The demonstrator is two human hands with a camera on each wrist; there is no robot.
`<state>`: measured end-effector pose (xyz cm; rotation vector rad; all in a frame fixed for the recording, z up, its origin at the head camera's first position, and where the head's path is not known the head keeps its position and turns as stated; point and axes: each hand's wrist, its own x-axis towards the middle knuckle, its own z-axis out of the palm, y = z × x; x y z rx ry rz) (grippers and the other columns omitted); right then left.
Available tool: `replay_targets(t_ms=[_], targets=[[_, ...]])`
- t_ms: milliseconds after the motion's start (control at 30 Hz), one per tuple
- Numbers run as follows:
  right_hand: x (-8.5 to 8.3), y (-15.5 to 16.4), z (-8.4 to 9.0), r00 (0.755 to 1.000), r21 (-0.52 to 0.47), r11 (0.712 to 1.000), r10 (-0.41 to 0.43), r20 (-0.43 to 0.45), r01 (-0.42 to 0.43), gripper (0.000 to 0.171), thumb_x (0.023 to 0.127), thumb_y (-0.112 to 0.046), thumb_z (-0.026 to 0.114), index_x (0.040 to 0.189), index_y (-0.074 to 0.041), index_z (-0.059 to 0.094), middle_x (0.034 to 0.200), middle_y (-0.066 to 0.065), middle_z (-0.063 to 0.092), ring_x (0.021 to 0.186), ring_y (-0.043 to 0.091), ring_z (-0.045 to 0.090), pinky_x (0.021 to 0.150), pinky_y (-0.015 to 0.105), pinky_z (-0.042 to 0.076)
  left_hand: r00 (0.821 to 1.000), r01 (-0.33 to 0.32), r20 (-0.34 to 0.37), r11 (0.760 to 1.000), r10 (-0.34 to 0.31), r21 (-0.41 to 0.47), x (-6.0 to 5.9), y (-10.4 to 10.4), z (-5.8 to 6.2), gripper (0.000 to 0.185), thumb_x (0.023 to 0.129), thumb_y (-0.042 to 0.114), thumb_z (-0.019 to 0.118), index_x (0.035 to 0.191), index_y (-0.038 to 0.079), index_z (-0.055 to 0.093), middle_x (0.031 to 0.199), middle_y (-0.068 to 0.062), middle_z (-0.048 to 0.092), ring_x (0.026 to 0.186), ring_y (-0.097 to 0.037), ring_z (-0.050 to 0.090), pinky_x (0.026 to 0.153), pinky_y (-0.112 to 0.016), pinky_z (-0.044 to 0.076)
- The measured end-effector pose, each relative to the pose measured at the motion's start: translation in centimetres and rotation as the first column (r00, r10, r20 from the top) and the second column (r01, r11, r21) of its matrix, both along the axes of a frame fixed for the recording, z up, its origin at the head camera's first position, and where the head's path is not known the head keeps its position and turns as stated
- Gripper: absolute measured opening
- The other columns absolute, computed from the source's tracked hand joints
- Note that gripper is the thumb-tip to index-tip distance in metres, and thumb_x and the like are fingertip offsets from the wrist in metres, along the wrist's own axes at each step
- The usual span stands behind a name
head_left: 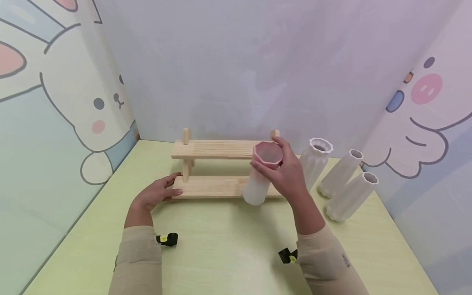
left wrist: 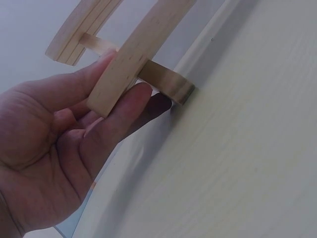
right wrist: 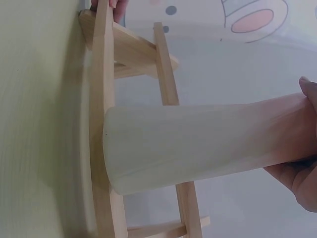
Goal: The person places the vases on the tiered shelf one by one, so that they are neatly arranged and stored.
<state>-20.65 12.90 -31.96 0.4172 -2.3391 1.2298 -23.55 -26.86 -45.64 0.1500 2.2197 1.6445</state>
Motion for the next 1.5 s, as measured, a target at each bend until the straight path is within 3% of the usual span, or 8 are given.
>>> replay_targets(t_ms=[367,567,1500], targets=[[-0.2,-0.9,0.3,1.0,0.01,1.0,0.021,0.003,-0.021,0.084,0.065,-0.058,0.075,0.136,-0.028,0.041,0.106,0.0,0.058,0.065,0.013,0.058,0.058,0.03,0.05,1.0,-0.008,0.004,1.0,0.008,-0.005,0.0,0.0,0.1,0.083,0.083,0.029,0.07,0.149,0.022,0.02,0.15,-0.005,0.023,0.118,-0.026,0.047,0.094,-0.042,0.043],[-0.3,-1.4,0.4,0.998,-0.008,0.999,0.048,0.031,-0.047,0.087,0.065,-0.058,0.075,0.137,-0.024,0.04,0.111,0.0,0.056,0.074,0.013,0.06,0.062,0.03,0.052,1.0,-0.011,0.004,1.0,0.012,-0.009,0.0,0.1,0.2,0.083,0.082,0.031,0.07,0.149,0.022,0.02,0.15,-0.005,0.023,0.117,-0.025,0.048,0.092,-0.041,0.044],[-1.0,-3.8,0.5,0.995,0.047,0.994,0.096,-0.028,-0.095,0.088,0.066,-0.06,0.073,0.137,-0.021,0.039,0.103,0.004,0.058,0.067,0.011,0.059,0.058,0.028,0.051,1.0,-0.019,-0.005,0.999,0.019,-0.042,0.1,0.2,0.2,0.083,0.082,0.033,0.07,0.148,0.024,0.021,0.151,-0.006,0.021,0.117,-0.025,0.048,0.093,-0.041,0.044]])
